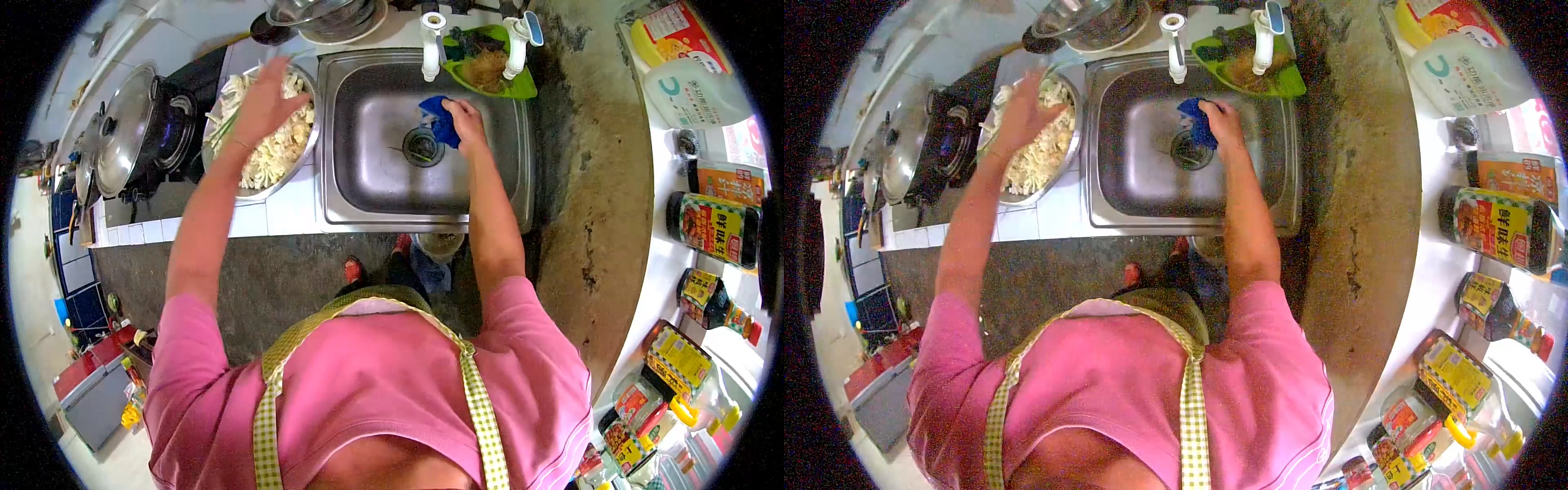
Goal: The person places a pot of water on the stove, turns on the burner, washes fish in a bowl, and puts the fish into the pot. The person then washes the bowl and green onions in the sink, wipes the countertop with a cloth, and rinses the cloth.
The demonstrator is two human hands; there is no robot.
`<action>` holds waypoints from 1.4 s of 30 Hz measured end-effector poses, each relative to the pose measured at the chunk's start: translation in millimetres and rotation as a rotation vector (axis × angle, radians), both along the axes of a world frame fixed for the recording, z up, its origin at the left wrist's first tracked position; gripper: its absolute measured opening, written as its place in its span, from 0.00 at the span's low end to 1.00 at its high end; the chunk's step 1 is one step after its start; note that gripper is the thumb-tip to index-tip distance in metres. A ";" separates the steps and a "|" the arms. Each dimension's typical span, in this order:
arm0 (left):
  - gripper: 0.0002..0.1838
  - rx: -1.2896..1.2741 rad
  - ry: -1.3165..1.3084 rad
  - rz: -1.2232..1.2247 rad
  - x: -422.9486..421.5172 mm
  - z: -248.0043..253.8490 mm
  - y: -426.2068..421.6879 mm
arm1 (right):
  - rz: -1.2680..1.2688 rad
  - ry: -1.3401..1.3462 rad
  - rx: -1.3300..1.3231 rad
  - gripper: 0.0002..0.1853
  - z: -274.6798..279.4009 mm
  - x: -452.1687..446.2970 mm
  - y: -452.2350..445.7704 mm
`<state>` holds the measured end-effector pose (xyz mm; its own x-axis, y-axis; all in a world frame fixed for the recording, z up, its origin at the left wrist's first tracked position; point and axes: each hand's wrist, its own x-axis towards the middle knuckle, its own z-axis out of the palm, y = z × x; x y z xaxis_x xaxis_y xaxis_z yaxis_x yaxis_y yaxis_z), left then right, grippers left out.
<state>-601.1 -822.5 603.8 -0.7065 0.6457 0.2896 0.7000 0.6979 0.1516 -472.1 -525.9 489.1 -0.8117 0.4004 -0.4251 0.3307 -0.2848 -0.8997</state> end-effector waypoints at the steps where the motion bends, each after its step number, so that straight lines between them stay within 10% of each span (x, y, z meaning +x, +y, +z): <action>1: 0.40 0.136 -0.407 0.055 23.4 -2.4 22.3 | 0.076 0.027 -0.155 0.11 12.0 2.2 -3.0; 8: 0.16 0.754 -1.476 0.563 132.1 -140.7 69.3 | 0.619 -0.114 -0.635 0.16 -57.6 12.9 -22.9; 10: 0.12 0.391 -1.125 0.361 160.4 -143.3 49.2 | 0.617 -0.319 0.069 0.22 -130.0 5.8 -17.7; 12: 0.12 0.378 -1.185 0.338 170.7 -132.6 42.8 | 0.522 -0.501 0.126 0.24 -138.7 8.9 -32.4; 15: 0.11 0.397 -1.097 0.330 170.4 -122.4 44.7 | 0.537 -0.326 1.153 0.21 -213.6 19.3 -48.3; 30: 0.13 0.466 -1.146 0.327 173.8 -125.3 41.1 | -0.033 0.388 0.115 0.09 -7.8 -13.1 -25.8; 36: 0.13 0.426 -1.060 0.331 161.1 -106.0 52.0 | -0.124 0.258 0.184 0.10 30.9 -20.1 -26.4; 42: 0.15 0.454 -0.979 0.316 127.5 -89.2 86.9 | -0.208 0.713 0.539 0.12 117.9 -5.2 -45.8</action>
